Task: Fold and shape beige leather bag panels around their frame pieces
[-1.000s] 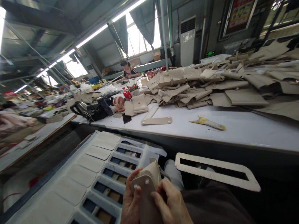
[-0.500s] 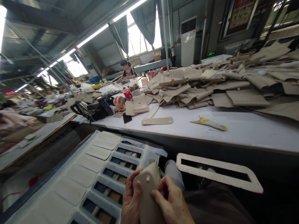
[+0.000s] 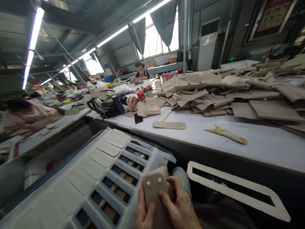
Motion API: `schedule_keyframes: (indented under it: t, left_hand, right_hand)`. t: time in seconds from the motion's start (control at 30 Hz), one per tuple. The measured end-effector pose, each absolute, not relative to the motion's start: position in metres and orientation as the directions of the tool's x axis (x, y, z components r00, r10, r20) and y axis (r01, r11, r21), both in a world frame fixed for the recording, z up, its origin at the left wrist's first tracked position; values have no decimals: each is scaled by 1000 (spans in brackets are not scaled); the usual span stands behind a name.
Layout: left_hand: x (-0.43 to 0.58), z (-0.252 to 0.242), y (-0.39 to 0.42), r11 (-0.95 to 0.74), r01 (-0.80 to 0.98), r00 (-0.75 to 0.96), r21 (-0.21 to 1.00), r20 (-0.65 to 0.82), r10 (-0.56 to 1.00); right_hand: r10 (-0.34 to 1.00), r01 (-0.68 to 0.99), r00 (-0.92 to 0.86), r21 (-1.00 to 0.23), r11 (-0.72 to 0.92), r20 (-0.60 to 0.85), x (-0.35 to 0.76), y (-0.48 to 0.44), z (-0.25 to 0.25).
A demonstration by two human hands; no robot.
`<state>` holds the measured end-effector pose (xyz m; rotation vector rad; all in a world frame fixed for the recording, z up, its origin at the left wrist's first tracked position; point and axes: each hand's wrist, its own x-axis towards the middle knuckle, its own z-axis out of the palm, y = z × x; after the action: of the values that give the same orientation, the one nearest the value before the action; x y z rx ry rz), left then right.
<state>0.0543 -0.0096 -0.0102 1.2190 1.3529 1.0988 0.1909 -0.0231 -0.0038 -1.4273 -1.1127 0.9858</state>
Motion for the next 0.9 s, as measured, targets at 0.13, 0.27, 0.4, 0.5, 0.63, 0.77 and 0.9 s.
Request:
schedule_keyframes:
  t: [0.13,0.27,0.4,0.5,0.63,0.77,0.9]
  left_hand:
    - [51,-38,-26,65,395,-128,916,-15,992]
    - [60,-41,-32,10,448,-181,894,79,980]
    - [70,-37,-30,-70,412,-180,908,157,971]
    - [75,-38,-27,-137,388,-180,911,221,959]
    - [76,-36,-24,-148,345,-162,927,214,963]
    - [75,-25,-22,-136,299,-96,944,172,980]
    - [75,-20,-21,-137,280,-63,950,160,985]
  right_hand:
    - [969,180,245,-983,-29,16,192,-21,-13]
    - [985,214,154,-976,40,74,197,-17,-17]
    - [989,330,101,-941,71,110,209,-13,-19]
    - [992,412,83,-909,53,96,216,-11,-18]
    - [984,439,148,-898,21,95,221,-9,-10]
    - [990,499,88,-865,55,113,231,1,4]
    - [968,528,3,-823,210,249,239,14,16]
